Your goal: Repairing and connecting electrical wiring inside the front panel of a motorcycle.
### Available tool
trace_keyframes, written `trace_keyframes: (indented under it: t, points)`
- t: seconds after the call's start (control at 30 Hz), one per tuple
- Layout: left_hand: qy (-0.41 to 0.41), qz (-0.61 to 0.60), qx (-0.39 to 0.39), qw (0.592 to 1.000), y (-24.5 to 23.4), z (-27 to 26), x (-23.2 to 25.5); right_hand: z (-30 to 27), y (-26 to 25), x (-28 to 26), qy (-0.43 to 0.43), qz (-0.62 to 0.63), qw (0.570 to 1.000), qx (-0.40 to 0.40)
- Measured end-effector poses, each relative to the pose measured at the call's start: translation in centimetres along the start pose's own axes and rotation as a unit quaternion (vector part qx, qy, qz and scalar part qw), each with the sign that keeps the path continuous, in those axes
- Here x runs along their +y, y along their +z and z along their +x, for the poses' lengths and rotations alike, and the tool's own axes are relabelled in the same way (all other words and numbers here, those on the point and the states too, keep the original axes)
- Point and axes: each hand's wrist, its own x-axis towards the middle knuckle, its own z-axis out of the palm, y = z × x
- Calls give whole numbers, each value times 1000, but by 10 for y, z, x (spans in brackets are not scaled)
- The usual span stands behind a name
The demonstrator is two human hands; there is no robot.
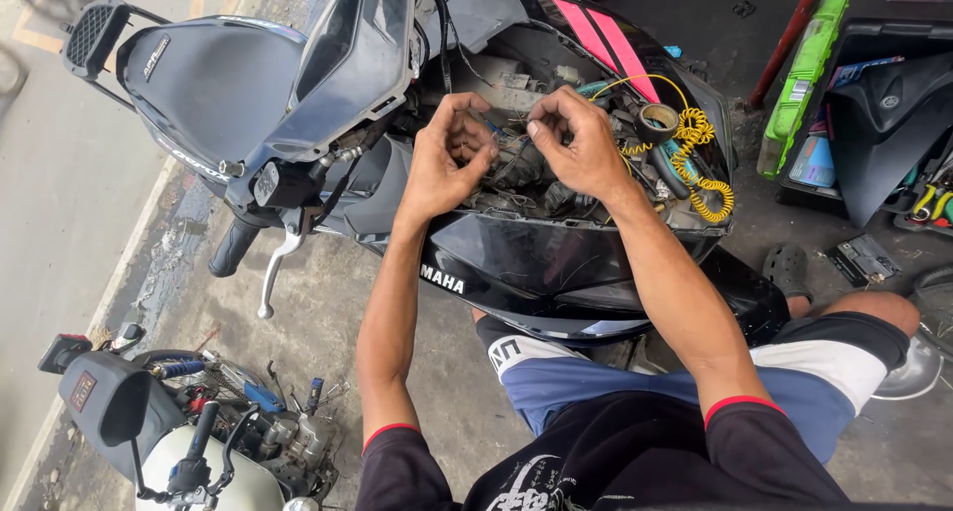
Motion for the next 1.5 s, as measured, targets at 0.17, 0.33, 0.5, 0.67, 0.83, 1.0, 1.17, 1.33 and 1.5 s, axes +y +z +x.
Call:
trace_keyframes:
  t: [0.17, 0.33, 0.5, 0.67, 0.83, 1.0, 1.17, 1.33, 1.5]
  points:
    - [13, 36, 7, 999, 0, -1, -5, 1, 0, -6, 4, 38, 999, -29]
    - [68, 51, 3, 996, 2, 0, 1, 5, 2, -23, -34, 0, 998, -59]
    - [93, 57, 2, 994, 4, -5, 3, 2, 3, -19, -38, -44, 995, -80]
    - [121, 48, 17, 991, 4, -5, 2, 1, 2, -14, -24, -54, 995, -82]
    - [130, 27, 86, 987, -7, -9, -12, -5, 2, 5, 10, -43, 996, -77]
    - [141, -5, 93, 986, -3, -6, 2, 0, -1, -9, 14, 18, 998, -52]
    - [144, 2, 62, 988, 5, 4, 4, 2, 0, -5, 39, 86, 995, -28]
    - [126, -29, 45, 991, 13, 11, -1, 1, 1, -12, 55, 96, 993, -39]
    - [109, -43, 44, 992, 10, 6, -4, 6, 0, -20, 15, 52, 998, -41]
